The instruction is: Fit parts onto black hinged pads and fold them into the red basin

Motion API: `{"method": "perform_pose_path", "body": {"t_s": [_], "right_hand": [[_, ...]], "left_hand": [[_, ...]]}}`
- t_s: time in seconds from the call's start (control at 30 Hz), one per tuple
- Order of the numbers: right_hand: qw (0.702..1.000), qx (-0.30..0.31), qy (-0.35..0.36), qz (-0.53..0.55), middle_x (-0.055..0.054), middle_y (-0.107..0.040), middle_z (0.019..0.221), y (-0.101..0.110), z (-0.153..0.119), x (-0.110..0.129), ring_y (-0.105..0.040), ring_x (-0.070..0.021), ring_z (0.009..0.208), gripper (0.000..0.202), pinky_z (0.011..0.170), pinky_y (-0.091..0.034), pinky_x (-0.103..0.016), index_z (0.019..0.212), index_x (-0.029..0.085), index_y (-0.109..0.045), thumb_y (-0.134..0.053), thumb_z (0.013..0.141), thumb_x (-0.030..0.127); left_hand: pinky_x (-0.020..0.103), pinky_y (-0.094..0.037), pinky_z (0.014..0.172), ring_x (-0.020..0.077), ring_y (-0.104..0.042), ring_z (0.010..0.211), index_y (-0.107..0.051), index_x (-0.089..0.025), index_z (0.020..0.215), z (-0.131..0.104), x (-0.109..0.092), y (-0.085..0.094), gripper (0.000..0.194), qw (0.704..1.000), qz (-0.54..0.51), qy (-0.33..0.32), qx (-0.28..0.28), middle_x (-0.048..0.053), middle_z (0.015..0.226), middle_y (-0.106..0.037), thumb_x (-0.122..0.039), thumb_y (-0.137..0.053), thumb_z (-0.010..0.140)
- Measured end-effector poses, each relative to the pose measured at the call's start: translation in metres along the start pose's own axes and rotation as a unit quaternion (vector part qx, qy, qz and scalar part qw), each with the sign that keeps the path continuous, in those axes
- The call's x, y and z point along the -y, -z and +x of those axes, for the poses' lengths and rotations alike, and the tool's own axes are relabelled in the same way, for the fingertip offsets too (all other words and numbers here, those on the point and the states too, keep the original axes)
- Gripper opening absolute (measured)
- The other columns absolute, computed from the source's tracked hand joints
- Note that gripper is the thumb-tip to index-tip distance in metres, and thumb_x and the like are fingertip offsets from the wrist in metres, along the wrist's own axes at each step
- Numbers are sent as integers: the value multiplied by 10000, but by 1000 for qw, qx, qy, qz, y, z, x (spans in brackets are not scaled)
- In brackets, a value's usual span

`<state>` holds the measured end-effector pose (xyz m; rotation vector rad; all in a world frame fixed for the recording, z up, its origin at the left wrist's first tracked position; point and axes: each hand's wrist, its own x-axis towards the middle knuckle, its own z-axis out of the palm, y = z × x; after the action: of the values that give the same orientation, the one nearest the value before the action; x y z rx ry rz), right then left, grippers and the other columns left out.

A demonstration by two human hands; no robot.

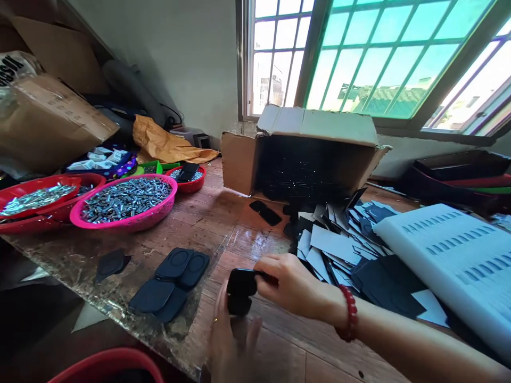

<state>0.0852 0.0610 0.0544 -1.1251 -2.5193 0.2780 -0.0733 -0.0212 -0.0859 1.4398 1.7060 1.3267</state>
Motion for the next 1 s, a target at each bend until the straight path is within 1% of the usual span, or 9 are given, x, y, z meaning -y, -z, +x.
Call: {"method": "perform_pose_path", "body": {"t_s": [0.1,0.2,0.27,0.37,0.47,0.63,0.8,0.9,1.0], "right_hand": [[984,99,-138,42,22,-632,668,1,28,-18,-547,-91,612,320,570,-385,-184,733,172,-668,-532,966,343],[968,61,-242,-16,-86,-702,898,-7,64,-59,-638,-168,810,367,704,-454,-252,997,124,-688,-395,1035,342],[950,46,-302,-59,-148,-672,1092,-18,81,-84,-637,-229,985,298,838,-488,-341,1148,91,-634,-500,1001,313],[930,57,-350,-100,-116,-615,1221,-31,93,-106,-623,-239,1057,341,901,-522,-444,1225,136,-592,-612,951,339],[929,83,-342,-117,-109,-614,1214,-35,91,-106,-632,-228,1034,344,878,-544,-427,1211,140,-601,-630,942,353],[939,83,-307,-129,-134,-669,1088,-17,55,-78,-656,-223,953,248,838,-532,-391,1149,92,-619,-549,975,255],[958,73,-264,-88,-52,-723,903,37,-24,-76,-655,-177,805,232,737,-482,-276,1044,186,-672,-476,924,157],[968,143,-195,64,-3,-714,794,56,-68,-82,-638,-153,717,242,659,-467,-246,899,209,-711,-478,872,153],[954,217,-111,177,-1,-720,793,44,-88,-72,-639,-142,719,253,645,-470,-230,901,191,-733,-489,864,135]], "left_hand": [[414,-585,785,309,-717,948,-599,-177,1173,-1,-15,4,468,991,-80,95,57,130,1020,-742,-518,-601,854],[336,-575,731,235,-724,819,-491,-164,1328,-1,-29,7,545,983,-139,106,49,73,883,-749,-483,-562,892],[313,-559,713,208,-708,753,-414,-160,1410,-1,-34,8,610,987,-124,97,37,38,811,-731,-448,-567,894],[328,-536,787,202,-695,787,-386,-163,1446,-1,-36,9,625,992,-81,81,50,29,823,-723,-404,-561,897],[345,-516,848,209,-688,847,-335,-138,1482,-1,-33,8,691,994,-59,78,57,41,877,-728,-399,-567,885],[324,-516,834,203,-689,884,-351,-142,1492,-1,-27,8,644,993,-63,71,67,63,960,-730,-415,-503,930],[373,-502,938,231,-660,1035,-547,-188,1362,-1,-27,10,460,998,-24,16,59,94,1125,-696,-363,-503,938],[414,-514,933,242,-647,1006,-667,-186,1197,-1,-27,10,340,997,33,-45,50,97,1048,-669,-309,-505,924],[435,-517,950,250,-623,1056,-645,-183,1246,0,-24,9,371,992,81,-97,31,113,1117,-629,-243,-509,906]]}}
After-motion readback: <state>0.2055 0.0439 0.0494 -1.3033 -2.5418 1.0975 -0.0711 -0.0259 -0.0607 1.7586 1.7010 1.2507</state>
